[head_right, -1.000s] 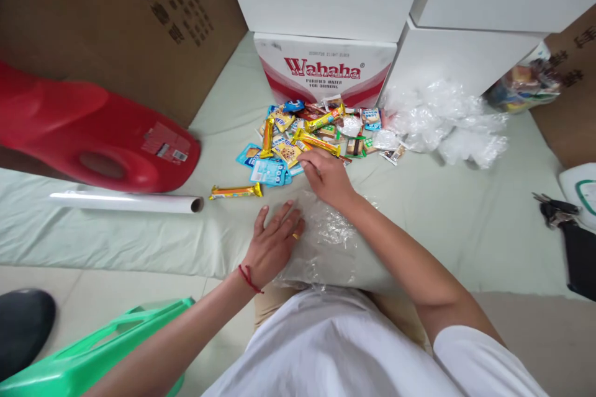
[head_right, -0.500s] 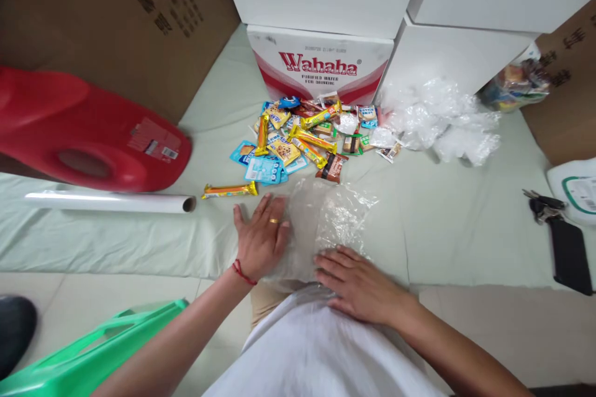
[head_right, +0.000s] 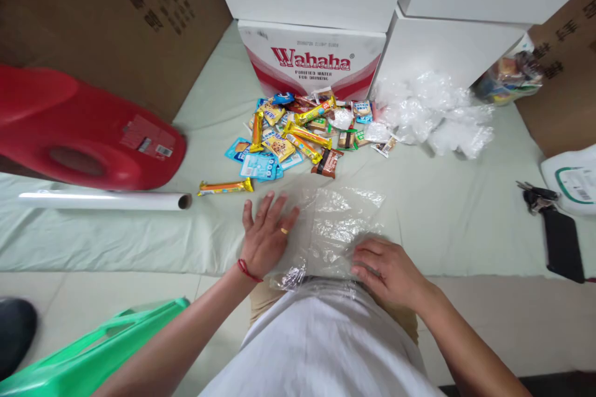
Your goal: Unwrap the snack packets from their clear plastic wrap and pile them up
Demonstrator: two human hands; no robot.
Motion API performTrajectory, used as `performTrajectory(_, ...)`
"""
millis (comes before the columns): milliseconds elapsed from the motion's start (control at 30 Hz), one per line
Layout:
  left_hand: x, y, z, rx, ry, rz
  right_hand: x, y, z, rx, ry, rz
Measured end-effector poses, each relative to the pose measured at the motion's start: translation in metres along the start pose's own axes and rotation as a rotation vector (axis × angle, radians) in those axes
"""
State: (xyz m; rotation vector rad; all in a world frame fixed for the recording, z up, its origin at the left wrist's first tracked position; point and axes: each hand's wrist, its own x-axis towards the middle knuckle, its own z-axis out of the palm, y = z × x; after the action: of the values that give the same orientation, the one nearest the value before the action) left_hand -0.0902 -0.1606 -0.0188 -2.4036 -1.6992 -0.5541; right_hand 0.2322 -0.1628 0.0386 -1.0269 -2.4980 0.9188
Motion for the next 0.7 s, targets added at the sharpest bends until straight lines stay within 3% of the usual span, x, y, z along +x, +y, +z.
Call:
performTrajectory(100,0.003,-0.003,0.000,-0.050,-0.053,0.075,0.002,-0.002,-0.005,-0.044,-0.124,0.008)
performTrajectory(200,0.008,-0.006,0.001,-0.068,-0.090,-0.027,-0.004,-0.001,-0.006,-0.099,-0.210,0.044)
performTrajectory(300,0.005,-0.006,0.001,-0.042,-0.061,-0.051,-0.014,0.003,-0.013,-0.096,-0.216,0.113)
performTrajectory(433,-0.005,-0.005,0.002,-0.015,0.029,0.057,-0.006,0.003,-0.042,0.047,-0.215,0.180)
performTrajectory(500,-0.007,-0.003,0.003,-0.035,0.040,0.107,0.018,0.001,-0.057,0.076,-0.080,0.204)
performTrajectory(600,-0.007,0.000,0.003,-0.050,0.006,0.126,0.080,-0.003,-0.065,-0.005,0.172,0.188)
performTrajectory(700,-0.006,0.002,0.005,-0.053,-0.039,0.102,0.150,-0.002,-0.051,-0.134,0.134,0.171)
